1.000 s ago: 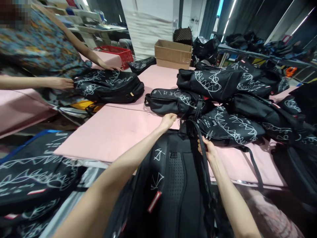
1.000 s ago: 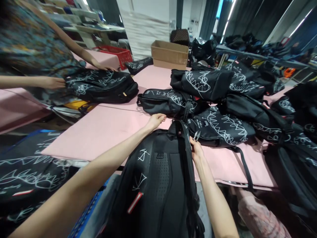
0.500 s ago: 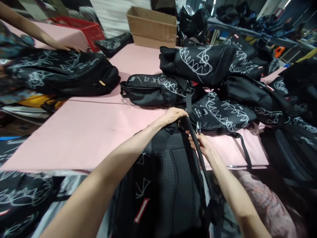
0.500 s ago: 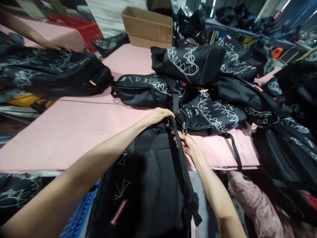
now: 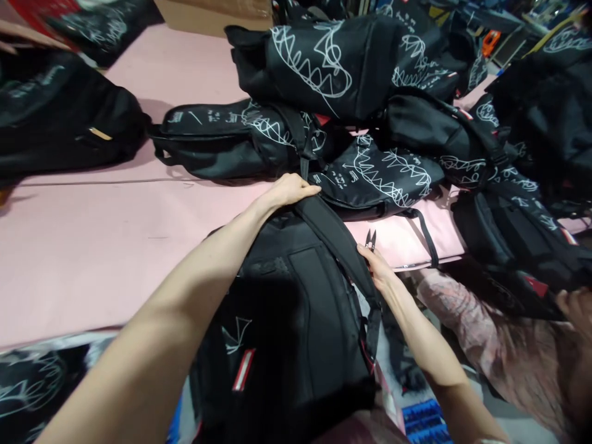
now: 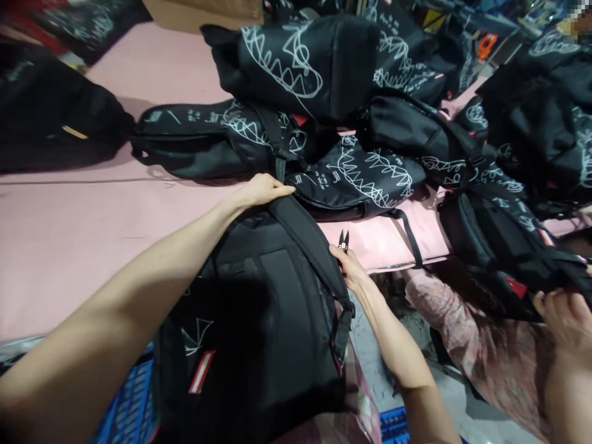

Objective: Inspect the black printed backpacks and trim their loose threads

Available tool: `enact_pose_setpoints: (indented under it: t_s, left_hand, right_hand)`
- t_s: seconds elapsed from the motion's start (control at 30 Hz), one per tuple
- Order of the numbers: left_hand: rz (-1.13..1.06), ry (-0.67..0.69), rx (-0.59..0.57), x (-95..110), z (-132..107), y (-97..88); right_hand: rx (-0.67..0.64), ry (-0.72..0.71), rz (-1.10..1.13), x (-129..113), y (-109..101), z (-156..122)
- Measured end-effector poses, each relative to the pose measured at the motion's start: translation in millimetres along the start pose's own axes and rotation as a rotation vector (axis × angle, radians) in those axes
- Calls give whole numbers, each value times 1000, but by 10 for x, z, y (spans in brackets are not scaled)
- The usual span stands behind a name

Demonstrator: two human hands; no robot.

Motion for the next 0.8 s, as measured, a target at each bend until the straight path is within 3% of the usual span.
enact_pose_setpoints:
  t_s: [0.07,0.13,0.2,0.27,0.33,0.43,0.53,0.67,0.8]
  left_hand:
    - [62,43,-16,17,-29,-18]
    - [148,129,91,121,-177,-164]
    - [275,162,275,272,-527,-353]
    - [399,106,389,439,-1047,-396]
    - [519,32,358,632,-1617,-212]
    - [632,-43,270,892,-2414,231]
    - [640,-141,307,973,-2999,486]
    - [549,-199,405,933,-3348,463]
    - [477,-325,424,846,-3448,288]
  right_hand:
    - [8,7,54,22,-7,9]
    - [11,19,78,38,-7,19]
    - [11,20,93,50,-13,25]
    - [5,16,106,66,-22,29]
    - [-6,10,118,81,-27,29]
    - [-27,3,134,98,-22,17]
    - [-41,-5,145,105,-5,-21]
    - [-78,-37,156,101,40,-101]
    - [-119,-42,160,115,82,-164]
Point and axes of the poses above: each hand's wrist, its own z-axis towards the middle knuckle, its own y-axis out of the palm, x = y × z, the point moved 9 cm from there along z, towards the middle knuckle, and after that the axes turned 13 degrees about y, right-handed, at the moved point
